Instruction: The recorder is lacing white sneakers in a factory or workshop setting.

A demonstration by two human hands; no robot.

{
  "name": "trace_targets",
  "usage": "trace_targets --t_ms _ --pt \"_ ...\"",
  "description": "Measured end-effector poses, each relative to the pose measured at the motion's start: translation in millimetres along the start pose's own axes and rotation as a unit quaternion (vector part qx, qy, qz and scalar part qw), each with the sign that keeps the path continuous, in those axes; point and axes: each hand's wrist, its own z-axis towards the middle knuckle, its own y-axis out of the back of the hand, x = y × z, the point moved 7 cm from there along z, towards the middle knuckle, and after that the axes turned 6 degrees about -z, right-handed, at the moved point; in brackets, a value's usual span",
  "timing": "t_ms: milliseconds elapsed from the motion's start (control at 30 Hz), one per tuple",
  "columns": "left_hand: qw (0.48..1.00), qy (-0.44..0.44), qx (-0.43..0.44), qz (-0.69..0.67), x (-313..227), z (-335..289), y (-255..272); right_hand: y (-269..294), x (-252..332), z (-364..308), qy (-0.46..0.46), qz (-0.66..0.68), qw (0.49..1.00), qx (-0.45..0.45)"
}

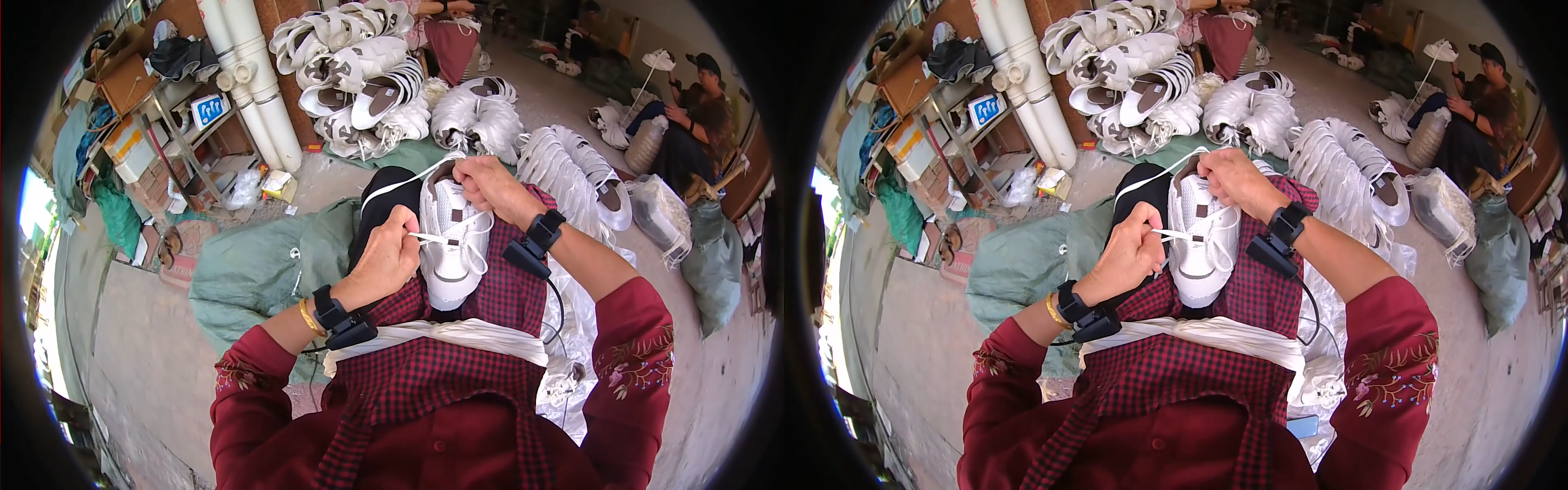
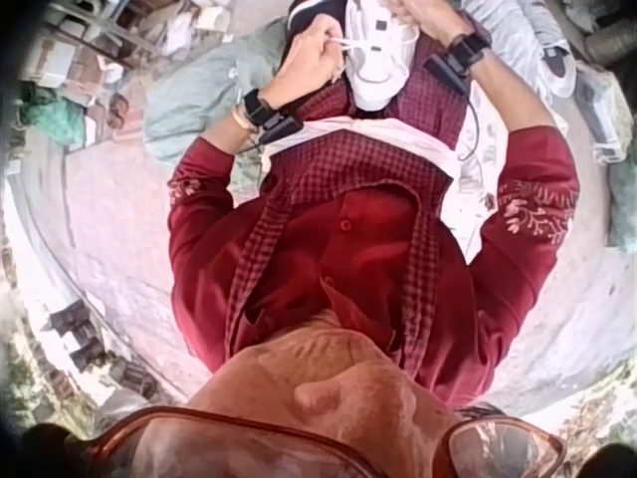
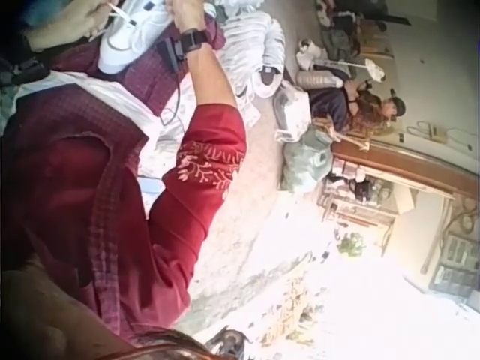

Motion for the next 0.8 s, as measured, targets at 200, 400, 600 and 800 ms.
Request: trace_targets --t_ms 200,400,600,800 --pt "0.995 0.099 0.02 -0.022 1 -10 -1 -2 1 1 0.006 -0.02 1.0 -0.011" --pt "0.977 -0.124 -0.048 0.165 -45 -40 -6 -7 7 3 0.007 -0.105 0.994 0.008" --pt "0.953 -0.205 0.126 0.182 -39 -44 -47 -45 118 13 0.367 -0.406 0.832 -0.092" --pt "0.95 -0.202 0.17 0.167 -30 -37 -52 -72 214 11 0.523 -0.423 0.729 -0.129"
